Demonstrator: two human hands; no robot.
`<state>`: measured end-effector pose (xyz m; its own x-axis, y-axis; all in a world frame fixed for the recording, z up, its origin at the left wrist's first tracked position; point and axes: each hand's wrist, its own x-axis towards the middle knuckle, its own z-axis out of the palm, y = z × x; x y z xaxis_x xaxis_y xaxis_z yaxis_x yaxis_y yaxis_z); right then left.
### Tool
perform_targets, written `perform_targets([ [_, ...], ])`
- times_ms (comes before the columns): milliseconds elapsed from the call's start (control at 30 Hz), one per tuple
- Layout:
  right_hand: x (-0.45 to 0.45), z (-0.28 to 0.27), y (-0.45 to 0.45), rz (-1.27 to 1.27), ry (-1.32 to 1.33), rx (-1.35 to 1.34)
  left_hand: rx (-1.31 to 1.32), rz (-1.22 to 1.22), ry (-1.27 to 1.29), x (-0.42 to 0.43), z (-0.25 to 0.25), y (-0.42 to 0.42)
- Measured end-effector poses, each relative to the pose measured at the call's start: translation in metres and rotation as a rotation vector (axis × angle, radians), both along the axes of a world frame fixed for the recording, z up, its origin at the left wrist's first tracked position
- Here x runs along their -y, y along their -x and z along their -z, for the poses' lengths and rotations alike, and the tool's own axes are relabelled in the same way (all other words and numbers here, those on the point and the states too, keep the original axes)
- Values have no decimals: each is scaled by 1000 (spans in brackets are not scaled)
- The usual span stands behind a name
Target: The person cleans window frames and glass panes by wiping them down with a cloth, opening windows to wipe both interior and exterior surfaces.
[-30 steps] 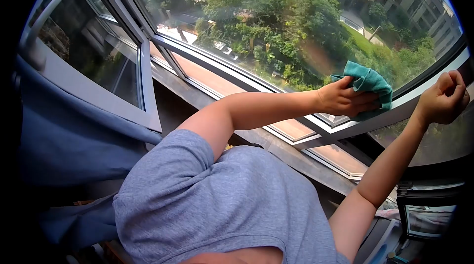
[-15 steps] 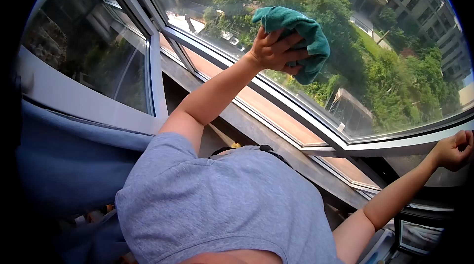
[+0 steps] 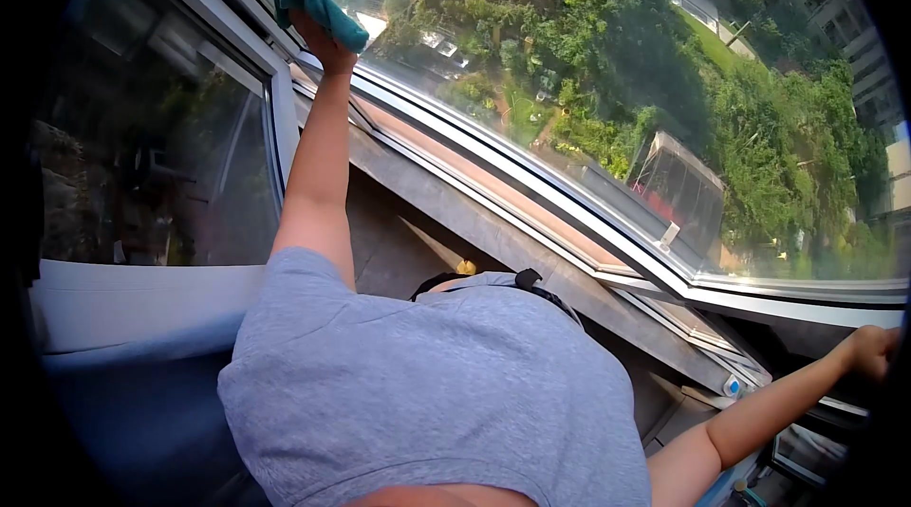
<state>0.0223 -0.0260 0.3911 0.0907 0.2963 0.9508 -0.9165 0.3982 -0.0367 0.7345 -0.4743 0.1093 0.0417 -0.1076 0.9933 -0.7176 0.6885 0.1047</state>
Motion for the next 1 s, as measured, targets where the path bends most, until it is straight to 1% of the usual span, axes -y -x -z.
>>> perform_targets([
  [67,6,-3,-18,-8,39,91,-126,-139,-146,30,25,-40],
  [133,14,-5,-37,-11,81,222,-322,-45,-268,54,46,-70],
  [200,22,-9,-57,-9,131,382,-323,-203,-329,101,89,-119],
  [233,26,-11,-66,-9,156,459,-415,-35,-411,108,96,-132],
  [300,34,-13,-79,-7,185,570,-350,-131,-402,109,99,-134],
  [333,36,-15,-82,-3,176,585,-453,-182,-441,105,100,-128],
  [367,36,-15,-80,-8,184,589,-492,-197,-441,108,103,-126],
  [433,26,-10,-58,-6,189,594,-573,-120,-420,108,110,-122],
  [500,1,4,-4,-102,-183,-220,-656,-4,-381,113,124,-116],
  [567,2,5,-10,-115,-194,-204,-769,91,-345,103,129,-99],
  [633,4,4,-15,-78,-189,-215,-923,16,-424,80,128,-64],
  [667,6,3,-17,-47,-175,-225,-1074,-5,-474,75,136,-50],
  [733,9,4,-19,-47,-150,-226,-1186,170,-474,38,122,4],
  [800,11,5,-25,-22,-135,-219,-1143,217,-423,-12,104,77],
  [833,18,0,-39,-23,-129,-218,-1071,177,-401,-37,97,117],
  [867,28,-8,-65,88,-70,81,-999,136,-380,-64,93,157],
  [900,37,-17,-89,196,-11,380,-824,63,-333,-91,91,196],
  [933,26,-5,-64,68,-55,94,-574,27,-380,-138,59,233],
  [967,14,6,-39,-48,-142,-178,-503,88,-317,-166,52,272],
  [1000,13,6,-34,-64,-149,-209,-410,123,-285,-195,50,308],
])
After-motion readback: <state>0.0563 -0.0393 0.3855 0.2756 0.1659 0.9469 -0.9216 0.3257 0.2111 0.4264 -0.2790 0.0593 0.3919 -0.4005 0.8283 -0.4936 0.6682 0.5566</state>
